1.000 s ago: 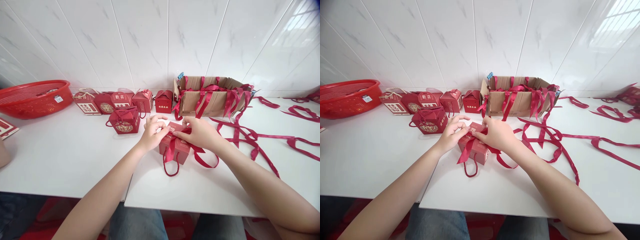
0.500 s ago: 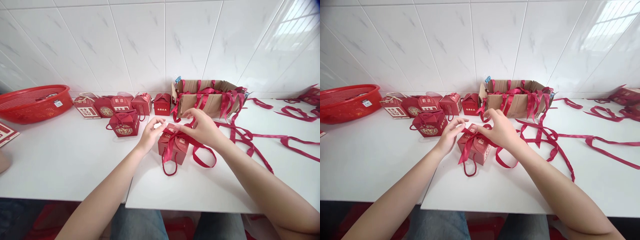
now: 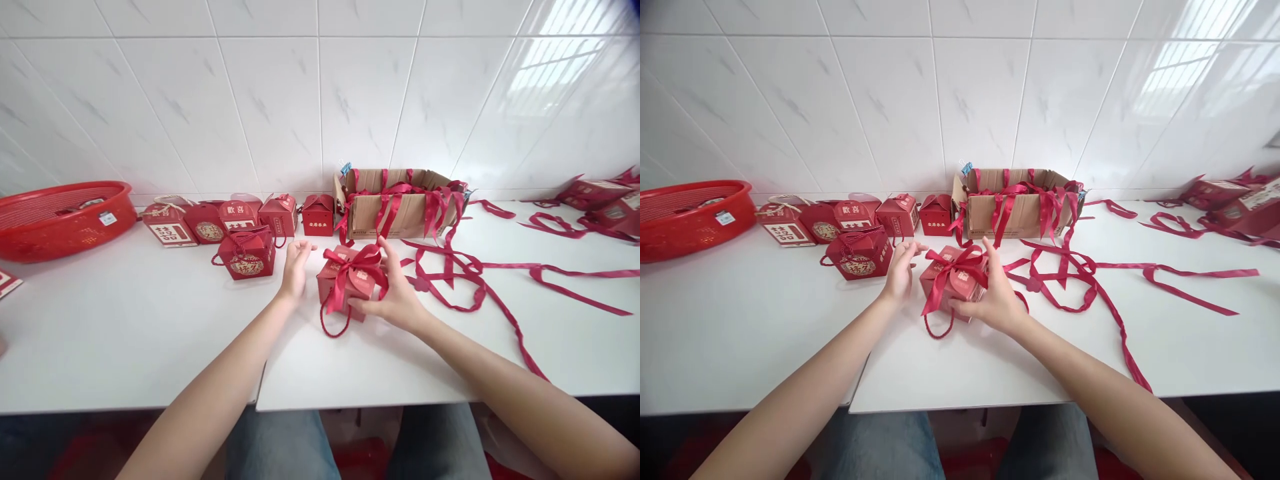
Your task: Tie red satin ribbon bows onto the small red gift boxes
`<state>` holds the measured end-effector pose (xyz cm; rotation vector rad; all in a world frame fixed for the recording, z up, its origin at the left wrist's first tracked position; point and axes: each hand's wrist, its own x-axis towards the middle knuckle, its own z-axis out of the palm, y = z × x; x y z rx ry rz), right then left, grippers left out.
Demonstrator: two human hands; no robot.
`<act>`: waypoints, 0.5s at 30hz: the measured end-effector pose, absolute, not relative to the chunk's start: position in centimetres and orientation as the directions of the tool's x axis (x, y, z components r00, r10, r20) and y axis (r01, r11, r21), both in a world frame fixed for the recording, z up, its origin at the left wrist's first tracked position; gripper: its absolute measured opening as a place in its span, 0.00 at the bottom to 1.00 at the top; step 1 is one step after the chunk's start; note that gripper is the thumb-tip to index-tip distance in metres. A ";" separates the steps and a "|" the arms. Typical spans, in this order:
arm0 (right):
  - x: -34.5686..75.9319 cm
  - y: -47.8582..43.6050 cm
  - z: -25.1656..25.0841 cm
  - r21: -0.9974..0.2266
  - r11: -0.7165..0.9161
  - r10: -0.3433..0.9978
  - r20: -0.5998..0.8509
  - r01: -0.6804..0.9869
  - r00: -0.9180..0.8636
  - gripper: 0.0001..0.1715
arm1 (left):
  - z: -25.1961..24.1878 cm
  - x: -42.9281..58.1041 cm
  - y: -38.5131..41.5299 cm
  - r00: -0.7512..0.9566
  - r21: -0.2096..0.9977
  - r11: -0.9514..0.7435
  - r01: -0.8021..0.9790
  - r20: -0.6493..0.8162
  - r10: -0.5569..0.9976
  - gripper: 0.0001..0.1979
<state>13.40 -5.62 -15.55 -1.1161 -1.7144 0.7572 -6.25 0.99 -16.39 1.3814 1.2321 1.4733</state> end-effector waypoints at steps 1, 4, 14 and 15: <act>14.2 -5.3 -15.1 -0.838 0.402 0.914 0.394 0.370 -0.101 0.63 | -16.4 -6.3 1.0 -0.133 0.962 -0.256 0.093 0.266 0.955 0.12; 18.6 -4.0 -13.6 -0.839 0.313 0.882 0.431 0.444 0.192 0.61 | -16.3 -6.4 0.9 -0.138 0.951 -0.284 0.123 0.300 0.944 0.11; 35.5 -2.5 -15.6 -0.896 -0.271 0.394 0.230 0.351 0.890 0.72 | -16.1 -4.8 -1.0 0.041 0.787 -0.431 0.442 0.462 0.886 0.11; 36.0 -2.5 -15.7 -0.912 -0.286 0.372 0.177 0.294 0.911 0.72 | -16.3 -4.7 -1.1 0.053 0.781 -0.424 0.458 0.452 0.891 0.11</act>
